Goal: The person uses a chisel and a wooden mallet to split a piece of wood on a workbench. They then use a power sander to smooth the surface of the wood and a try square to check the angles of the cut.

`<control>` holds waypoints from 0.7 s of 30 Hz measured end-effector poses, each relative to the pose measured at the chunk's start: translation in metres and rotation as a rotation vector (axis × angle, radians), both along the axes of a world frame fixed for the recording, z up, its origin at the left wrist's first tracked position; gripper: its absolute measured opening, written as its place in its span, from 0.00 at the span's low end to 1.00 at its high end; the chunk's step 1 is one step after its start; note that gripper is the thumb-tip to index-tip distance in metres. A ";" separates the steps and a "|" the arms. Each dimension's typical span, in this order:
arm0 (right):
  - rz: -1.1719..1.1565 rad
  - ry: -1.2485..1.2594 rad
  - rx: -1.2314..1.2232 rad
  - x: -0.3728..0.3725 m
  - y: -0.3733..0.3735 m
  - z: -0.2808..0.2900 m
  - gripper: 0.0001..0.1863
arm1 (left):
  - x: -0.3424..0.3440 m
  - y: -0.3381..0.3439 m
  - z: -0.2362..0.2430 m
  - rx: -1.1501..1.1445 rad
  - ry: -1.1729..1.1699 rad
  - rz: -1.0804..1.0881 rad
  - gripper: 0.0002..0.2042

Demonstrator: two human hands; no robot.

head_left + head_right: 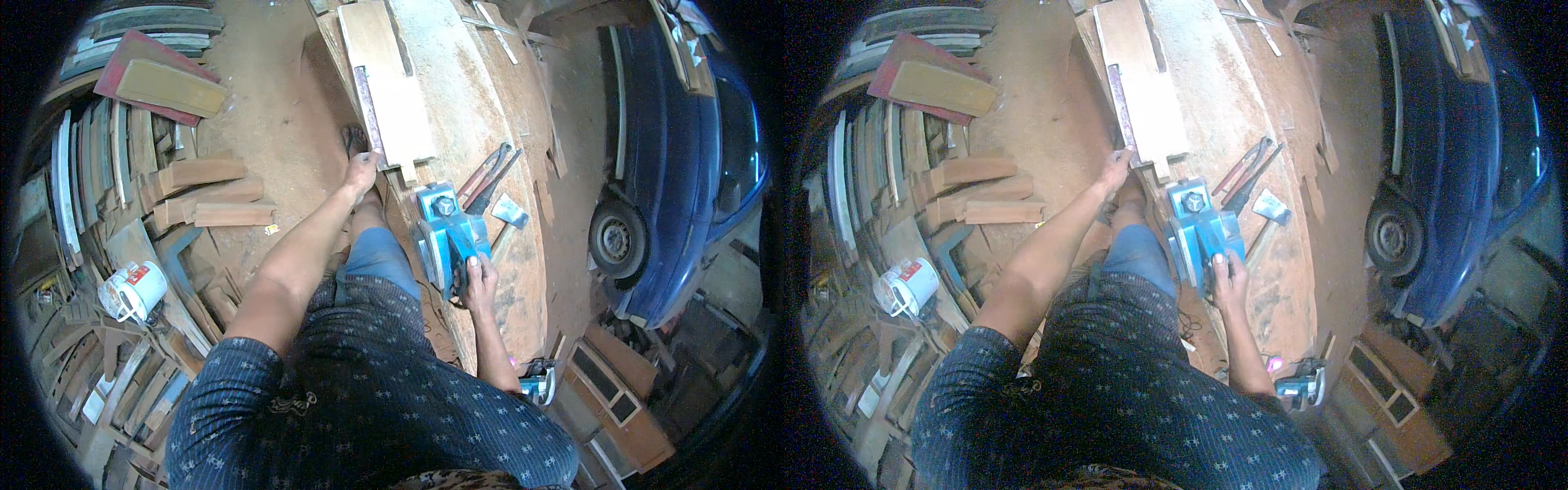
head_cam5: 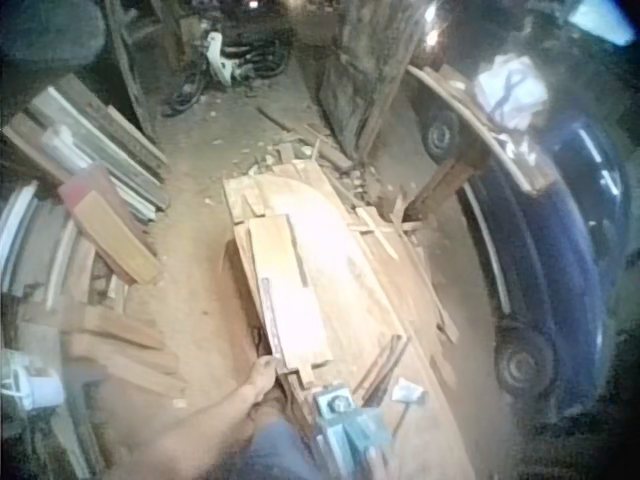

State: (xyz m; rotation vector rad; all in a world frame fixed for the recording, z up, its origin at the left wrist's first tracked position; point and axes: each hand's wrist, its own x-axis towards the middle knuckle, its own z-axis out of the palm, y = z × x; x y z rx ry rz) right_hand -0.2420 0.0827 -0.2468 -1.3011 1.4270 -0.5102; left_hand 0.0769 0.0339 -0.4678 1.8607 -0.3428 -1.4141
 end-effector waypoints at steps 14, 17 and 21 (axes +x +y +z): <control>0.008 -0.055 -0.145 0.176 -0.168 -0.076 0.25 | -0.009 0.029 -0.024 -0.007 -0.308 -0.129 0.23; 0.002 0.008 -0.228 0.221 -0.234 -0.090 0.31 | -0.014 0.016 -0.003 0.022 -0.299 -0.143 0.22; 0.012 -0.090 -0.200 0.277 -0.286 -0.074 0.32 | -0.011 0.017 -0.013 0.040 -0.261 -0.147 0.22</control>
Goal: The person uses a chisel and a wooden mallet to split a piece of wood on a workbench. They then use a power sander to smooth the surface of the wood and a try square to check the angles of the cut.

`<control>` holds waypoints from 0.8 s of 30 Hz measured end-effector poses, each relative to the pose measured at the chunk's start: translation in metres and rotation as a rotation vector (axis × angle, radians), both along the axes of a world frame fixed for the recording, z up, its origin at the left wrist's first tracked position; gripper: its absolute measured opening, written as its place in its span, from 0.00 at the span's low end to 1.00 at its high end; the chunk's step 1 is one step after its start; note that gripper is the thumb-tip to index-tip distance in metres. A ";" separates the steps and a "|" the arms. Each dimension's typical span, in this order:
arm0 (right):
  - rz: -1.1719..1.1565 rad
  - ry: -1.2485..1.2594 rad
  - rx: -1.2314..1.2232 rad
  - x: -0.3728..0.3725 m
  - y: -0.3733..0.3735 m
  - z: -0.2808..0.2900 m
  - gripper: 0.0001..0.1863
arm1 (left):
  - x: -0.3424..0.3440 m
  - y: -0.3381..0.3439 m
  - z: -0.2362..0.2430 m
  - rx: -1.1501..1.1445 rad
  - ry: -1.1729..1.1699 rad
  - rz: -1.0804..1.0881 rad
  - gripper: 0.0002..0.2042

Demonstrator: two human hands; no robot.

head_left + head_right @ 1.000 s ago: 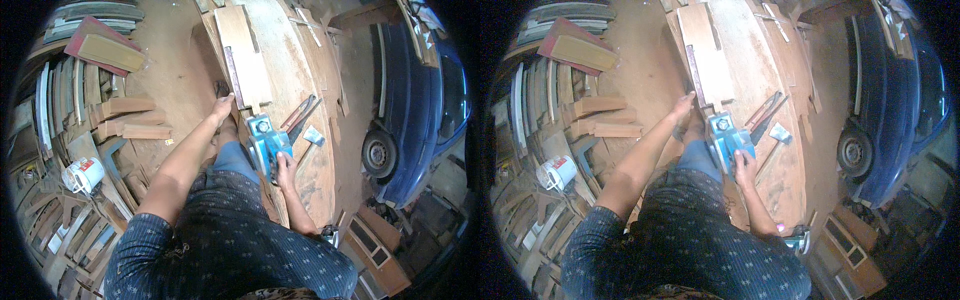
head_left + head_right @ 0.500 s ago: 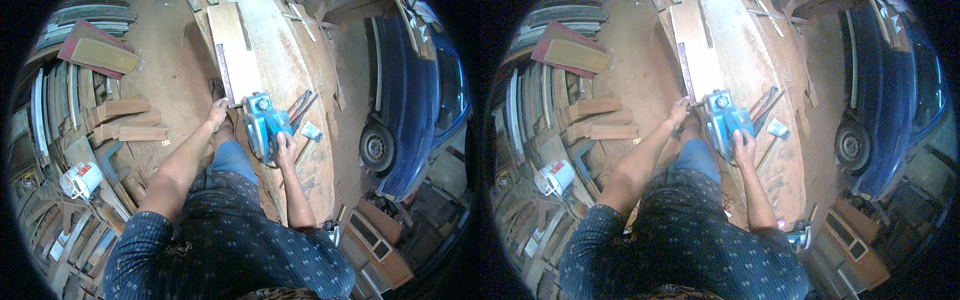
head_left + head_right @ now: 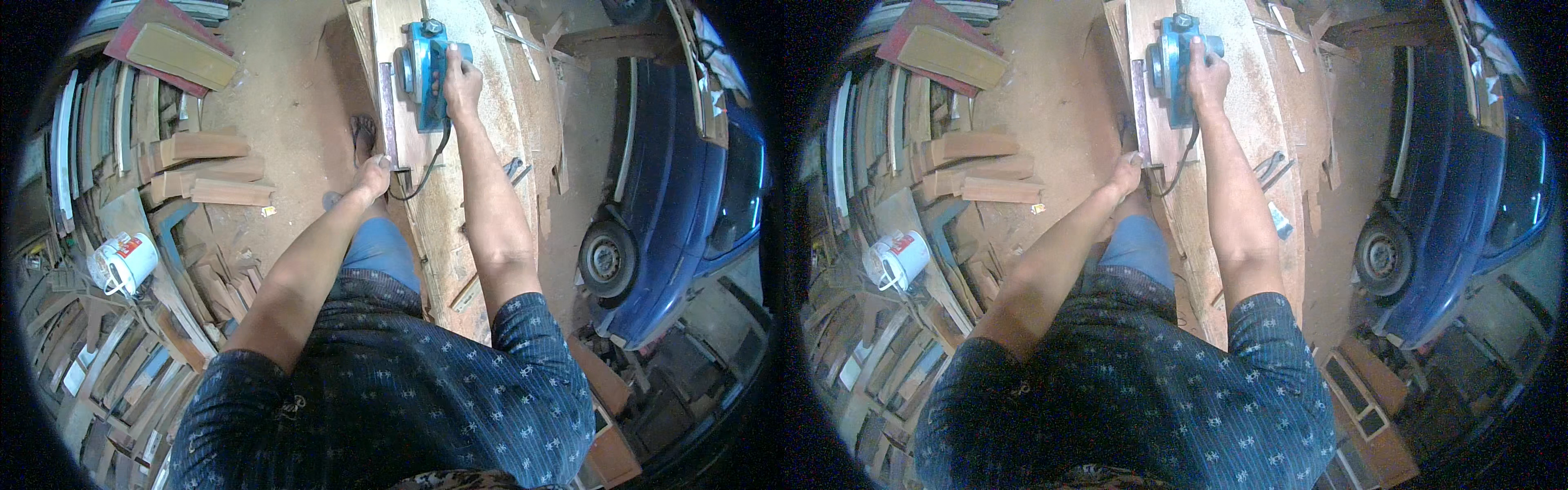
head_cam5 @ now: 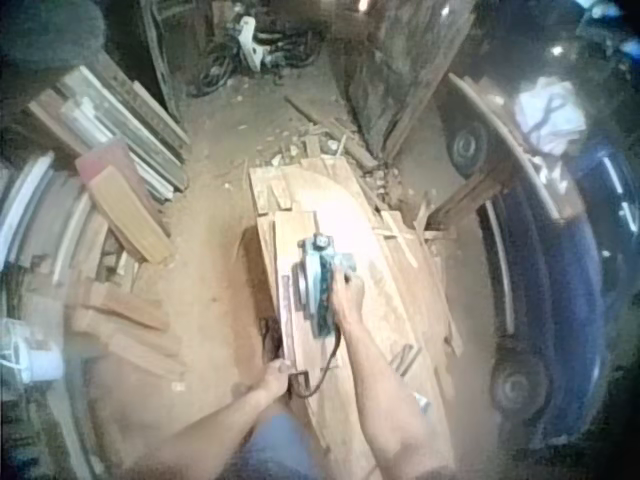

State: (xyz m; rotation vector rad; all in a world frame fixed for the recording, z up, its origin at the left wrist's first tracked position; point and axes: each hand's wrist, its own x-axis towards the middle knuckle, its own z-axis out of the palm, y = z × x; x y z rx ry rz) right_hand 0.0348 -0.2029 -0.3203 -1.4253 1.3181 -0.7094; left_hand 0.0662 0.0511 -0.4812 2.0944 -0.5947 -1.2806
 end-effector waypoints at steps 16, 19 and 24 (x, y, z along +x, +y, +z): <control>-0.007 0.059 0.180 -0.184 0.229 0.028 0.21 | -0.002 0.022 -0.001 -0.022 0.077 0.156 0.27; 0.019 0.073 0.075 -0.168 0.206 0.003 0.21 | -0.001 0.014 0.017 -0.055 0.099 0.169 0.26; -0.009 -0.012 0.000 -0.065 0.113 0.006 0.24 | -0.005 0.013 0.015 -0.190 -0.035 0.047 0.23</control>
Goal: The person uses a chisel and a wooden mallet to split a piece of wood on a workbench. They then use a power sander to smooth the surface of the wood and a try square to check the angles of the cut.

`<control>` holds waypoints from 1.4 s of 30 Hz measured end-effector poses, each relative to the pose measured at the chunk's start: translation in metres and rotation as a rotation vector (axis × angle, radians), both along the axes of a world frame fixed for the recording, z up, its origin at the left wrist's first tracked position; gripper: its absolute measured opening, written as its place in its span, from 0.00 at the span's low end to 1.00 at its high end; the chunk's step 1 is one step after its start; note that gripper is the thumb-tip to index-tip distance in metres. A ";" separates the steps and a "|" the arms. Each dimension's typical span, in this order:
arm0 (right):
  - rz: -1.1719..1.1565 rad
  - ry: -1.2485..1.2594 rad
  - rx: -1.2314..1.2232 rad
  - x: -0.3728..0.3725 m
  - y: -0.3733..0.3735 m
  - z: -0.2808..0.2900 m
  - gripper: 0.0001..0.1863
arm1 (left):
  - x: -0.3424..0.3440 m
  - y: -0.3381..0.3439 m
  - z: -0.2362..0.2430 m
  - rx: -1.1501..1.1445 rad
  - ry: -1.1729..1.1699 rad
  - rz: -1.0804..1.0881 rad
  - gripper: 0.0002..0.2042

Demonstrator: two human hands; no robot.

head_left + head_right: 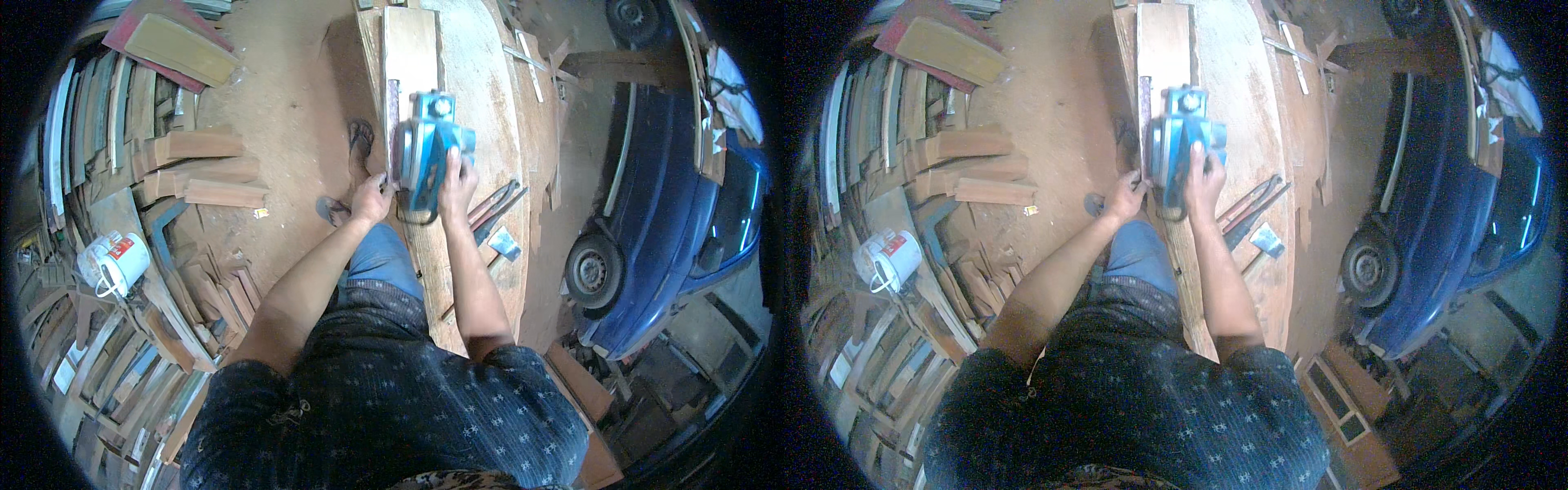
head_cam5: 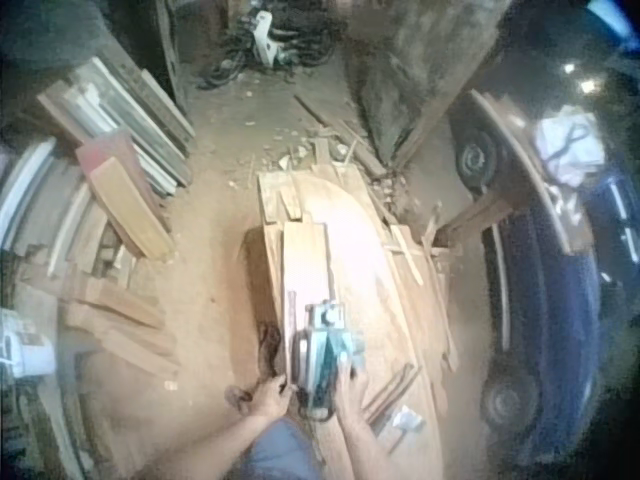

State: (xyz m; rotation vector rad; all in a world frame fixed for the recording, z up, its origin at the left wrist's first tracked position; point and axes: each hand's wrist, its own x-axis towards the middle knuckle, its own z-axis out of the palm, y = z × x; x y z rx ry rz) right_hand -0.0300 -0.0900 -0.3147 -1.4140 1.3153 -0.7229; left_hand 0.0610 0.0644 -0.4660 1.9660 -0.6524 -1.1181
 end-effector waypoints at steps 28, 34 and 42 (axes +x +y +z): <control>-0.003 0.062 -0.020 0.146 -0.194 -0.042 0.33 | 0.028 0.005 0.051 0.194 -0.014 -0.174 0.22; 0.020 0.112 0.100 0.042 -0.062 0.010 0.31 | 0.044 0.066 0.012 0.197 -0.028 -0.162 0.24; 0.036 0.170 0.120 -0.077 0.078 0.031 0.22 | 0.094 0.158 0.014 0.451 -0.033 -0.193 0.27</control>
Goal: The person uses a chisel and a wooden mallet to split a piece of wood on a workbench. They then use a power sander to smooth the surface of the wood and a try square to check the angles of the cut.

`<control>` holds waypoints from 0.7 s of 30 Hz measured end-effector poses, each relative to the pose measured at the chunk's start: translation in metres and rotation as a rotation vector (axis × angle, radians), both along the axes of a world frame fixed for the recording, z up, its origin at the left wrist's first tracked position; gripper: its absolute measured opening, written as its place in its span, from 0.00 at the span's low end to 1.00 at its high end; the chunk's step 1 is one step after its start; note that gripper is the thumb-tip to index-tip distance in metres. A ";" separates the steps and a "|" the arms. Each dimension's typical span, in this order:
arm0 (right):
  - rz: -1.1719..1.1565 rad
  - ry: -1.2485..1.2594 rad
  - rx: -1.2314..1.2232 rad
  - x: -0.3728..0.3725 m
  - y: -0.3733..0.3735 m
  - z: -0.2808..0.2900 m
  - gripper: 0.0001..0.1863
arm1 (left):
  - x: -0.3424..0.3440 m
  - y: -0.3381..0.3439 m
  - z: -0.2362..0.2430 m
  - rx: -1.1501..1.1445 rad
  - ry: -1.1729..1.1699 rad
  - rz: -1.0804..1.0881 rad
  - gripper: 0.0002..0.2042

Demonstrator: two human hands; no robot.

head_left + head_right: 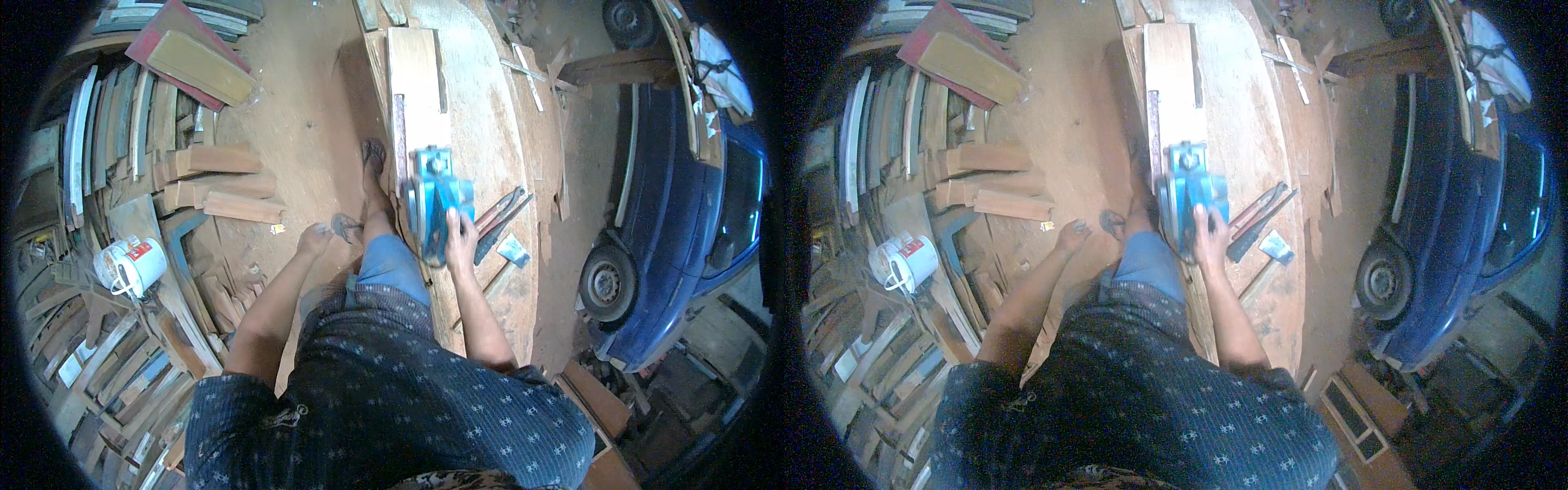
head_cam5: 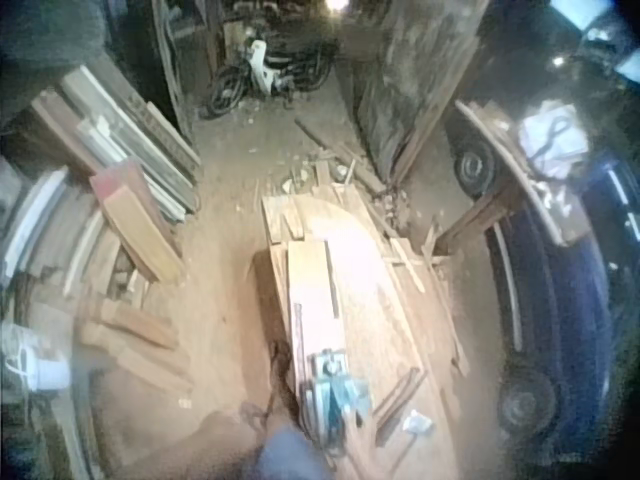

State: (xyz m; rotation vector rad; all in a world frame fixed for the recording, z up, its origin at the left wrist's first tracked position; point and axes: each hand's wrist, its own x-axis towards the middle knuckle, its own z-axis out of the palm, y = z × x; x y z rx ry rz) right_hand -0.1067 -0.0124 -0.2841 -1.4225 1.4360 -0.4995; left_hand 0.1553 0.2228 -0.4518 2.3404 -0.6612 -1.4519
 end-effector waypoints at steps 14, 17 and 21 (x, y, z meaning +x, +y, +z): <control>-0.002 -0.097 -0.123 0.073 -0.050 -0.030 0.22 | 0.012 0.154 -0.056 0.131 0.112 0.500 0.24; -0.038 -0.080 -0.108 0.142 -0.115 -0.036 0.26 | 0.011 0.139 -0.060 0.077 0.176 0.624 0.24; -0.045 -0.086 -0.284 0.218 -0.210 -0.067 0.30 | 0.017 0.070 -0.031 0.024 0.265 0.650 0.26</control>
